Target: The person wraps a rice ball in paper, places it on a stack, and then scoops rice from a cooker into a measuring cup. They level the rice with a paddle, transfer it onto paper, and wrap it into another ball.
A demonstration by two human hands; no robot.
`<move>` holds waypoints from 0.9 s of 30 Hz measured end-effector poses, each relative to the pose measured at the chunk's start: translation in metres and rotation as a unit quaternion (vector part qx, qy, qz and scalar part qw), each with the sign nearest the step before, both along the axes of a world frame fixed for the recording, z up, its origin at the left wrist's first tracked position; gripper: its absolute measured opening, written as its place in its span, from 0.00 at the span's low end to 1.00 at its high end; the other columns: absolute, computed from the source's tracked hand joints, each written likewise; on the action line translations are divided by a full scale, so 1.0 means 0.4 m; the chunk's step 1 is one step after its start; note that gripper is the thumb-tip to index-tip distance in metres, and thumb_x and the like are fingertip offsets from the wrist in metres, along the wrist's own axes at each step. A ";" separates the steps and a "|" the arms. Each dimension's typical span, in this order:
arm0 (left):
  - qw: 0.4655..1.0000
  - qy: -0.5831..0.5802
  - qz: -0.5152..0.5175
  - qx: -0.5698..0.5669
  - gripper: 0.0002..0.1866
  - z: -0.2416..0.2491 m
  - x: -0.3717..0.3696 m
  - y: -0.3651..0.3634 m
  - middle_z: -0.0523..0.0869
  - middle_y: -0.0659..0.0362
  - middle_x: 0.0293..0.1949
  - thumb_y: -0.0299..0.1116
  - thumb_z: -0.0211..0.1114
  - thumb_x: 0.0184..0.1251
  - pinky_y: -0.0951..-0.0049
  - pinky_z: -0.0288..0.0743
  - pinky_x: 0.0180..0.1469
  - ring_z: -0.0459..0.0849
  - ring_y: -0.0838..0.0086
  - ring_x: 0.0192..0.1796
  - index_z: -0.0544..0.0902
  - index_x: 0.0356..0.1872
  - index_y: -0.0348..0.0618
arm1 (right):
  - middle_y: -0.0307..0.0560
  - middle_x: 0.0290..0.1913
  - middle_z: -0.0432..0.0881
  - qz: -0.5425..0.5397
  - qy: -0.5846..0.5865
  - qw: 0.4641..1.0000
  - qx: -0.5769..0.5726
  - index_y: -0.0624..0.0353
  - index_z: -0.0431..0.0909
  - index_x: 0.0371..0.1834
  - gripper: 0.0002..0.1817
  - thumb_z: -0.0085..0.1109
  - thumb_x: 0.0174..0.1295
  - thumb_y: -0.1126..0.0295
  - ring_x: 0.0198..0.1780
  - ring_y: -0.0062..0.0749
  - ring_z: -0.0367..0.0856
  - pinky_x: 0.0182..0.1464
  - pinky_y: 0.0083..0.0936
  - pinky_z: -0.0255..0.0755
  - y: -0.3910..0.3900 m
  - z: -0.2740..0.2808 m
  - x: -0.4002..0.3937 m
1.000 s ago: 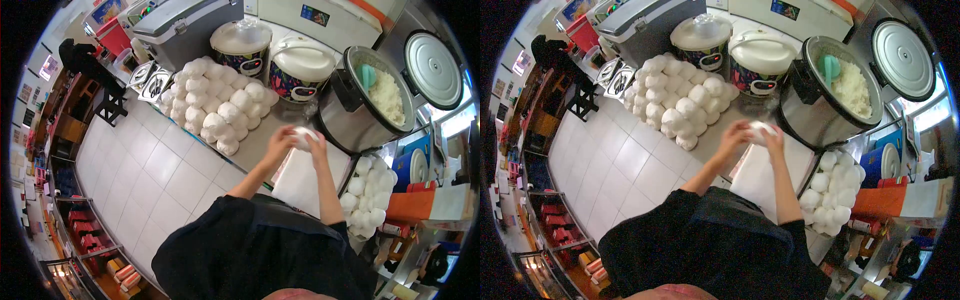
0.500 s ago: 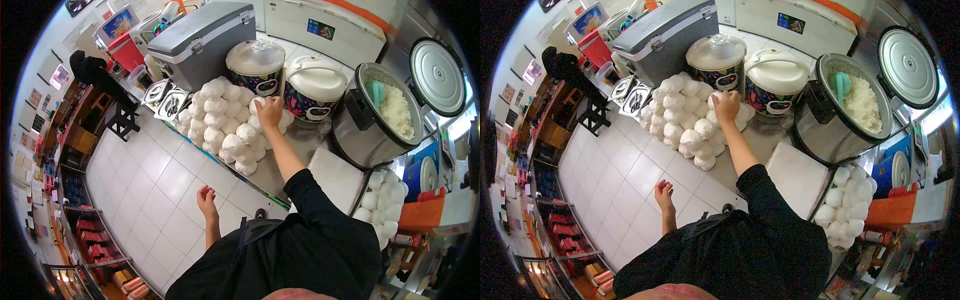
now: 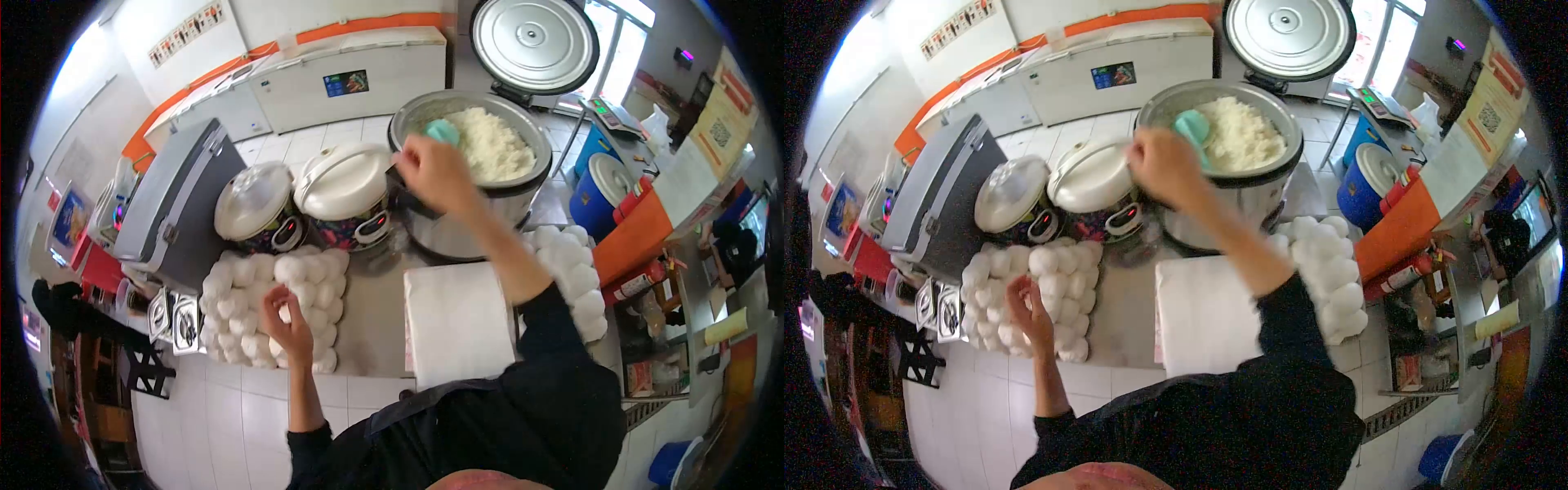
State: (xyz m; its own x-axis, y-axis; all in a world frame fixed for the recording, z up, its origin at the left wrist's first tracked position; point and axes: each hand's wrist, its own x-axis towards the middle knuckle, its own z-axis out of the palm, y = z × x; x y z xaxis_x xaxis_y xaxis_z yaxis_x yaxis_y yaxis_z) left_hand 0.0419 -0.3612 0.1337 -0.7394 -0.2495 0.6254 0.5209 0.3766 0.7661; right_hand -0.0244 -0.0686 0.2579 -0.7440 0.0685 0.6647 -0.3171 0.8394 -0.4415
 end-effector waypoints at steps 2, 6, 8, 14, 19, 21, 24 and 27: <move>0.990 0.081 -0.076 -0.093 0.07 0.120 -0.083 0.105 0.78 0.56 0.32 0.21 0.58 0.58 0.75 0.71 0.40 0.77 0.73 0.34 0.75 0.37 0.33 | 0.57 0.29 0.81 -0.087 -0.171 0.965 0.179 0.63 0.80 0.26 0.12 0.57 0.53 0.63 0.33 0.47 0.82 0.36 0.37 0.75 0.137 0.064 -0.113; 0.940 0.005 -0.227 -0.255 0.10 0.342 -0.188 0.394 0.81 0.56 0.32 0.26 0.60 0.55 0.72 0.72 0.35 0.79 0.69 0.30 0.79 0.39 0.41 | 0.54 0.31 0.82 -0.034 -0.399 0.876 0.268 0.64 0.81 0.26 0.14 0.67 0.42 0.64 0.33 0.41 0.82 0.37 0.33 0.76 0.308 -0.082 -0.317; 0.890 -0.050 -0.275 -0.361 0.08 0.367 -0.270 0.511 0.83 0.53 0.32 0.32 0.59 0.55 0.66 0.73 0.38 0.81 0.62 0.33 0.81 0.34 0.43 | 0.53 0.30 0.82 -0.021 -0.413 0.863 0.290 0.64 0.81 0.26 0.15 0.69 0.38 0.64 0.33 0.38 0.82 0.36 0.33 0.76 0.330 -0.121 -0.350; 0.733 -0.075 -0.185 -0.650 0.15 0.293 -0.461 0.734 0.84 0.52 0.27 0.43 0.62 0.47 0.61 0.76 0.36 0.82 0.58 0.32 0.83 0.30 0.42 | 0.59 0.30 0.81 -0.054 -0.317 0.896 0.308 0.71 0.77 0.37 0.18 0.56 0.41 0.71 0.29 0.45 0.82 0.31 0.36 0.75 0.409 -0.010 -0.367; 0.543 -0.235 -0.240 -0.770 0.17 0.263 -0.508 0.869 0.85 0.60 0.31 0.42 0.67 0.43 0.68 0.77 0.38 0.84 0.68 0.35 0.84 0.33 0.42 | 0.63 0.27 0.79 -0.066 -0.445 0.847 0.282 0.80 0.54 0.56 0.29 0.46 0.53 0.72 0.32 0.45 0.82 0.31 0.36 0.74 0.554 0.160 -0.290; 0.502 -0.299 -0.217 -0.782 0.16 0.208 -0.548 0.914 0.85 0.61 0.30 0.40 0.68 0.44 0.69 0.77 0.39 0.83 0.72 0.35 0.84 0.36 0.46 | 0.62 0.28 0.79 -0.055 -0.443 0.857 0.258 0.79 0.58 0.54 0.25 0.46 0.54 0.72 0.32 0.44 0.81 0.32 0.35 0.74 0.585 0.211 -0.232; 0.444 -0.263 -0.203 -0.832 0.15 0.179 -0.555 0.925 0.85 0.62 0.32 0.36 0.68 0.44 0.68 0.77 0.39 0.83 0.73 0.37 0.84 0.37 0.49 | 0.60 0.26 0.78 -0.007 -0.383 0.890 0.246 0.72 0.63 0.48 0.19 0.48 0.58 0.69 0.28 0.45 0.80 0.30 0.36 0.73 0.659 0.177 -0.232; 0.418 -0.244 -0.197 -0.853 0.15 0.161 -0.574 0.916 0.85 0.61 0.36 0.36 0.65 0.48 0.68 0.77 0.40 0.83 0.69 0.40 0.84 0.39 0.47 | 0.57 0.25 0.78 -0.004 -0.288 0.902 0.322 0.67 0.65 0.44 0.15 0.49 0.59 0.67 0.28 0.48 0.79 0.31 0.38 0.71 0.685 0.146 -0.243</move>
State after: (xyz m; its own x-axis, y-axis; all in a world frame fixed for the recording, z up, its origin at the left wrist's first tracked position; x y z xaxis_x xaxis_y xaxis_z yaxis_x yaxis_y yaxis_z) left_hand -0.1876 0.0051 0.1982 -0.6568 0.4529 -0.6030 0.7381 0.5500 -0.3908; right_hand -0.1216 0.2052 0.3162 -0.9799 -0.1862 0.0716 -0.1830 0.9819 0.0490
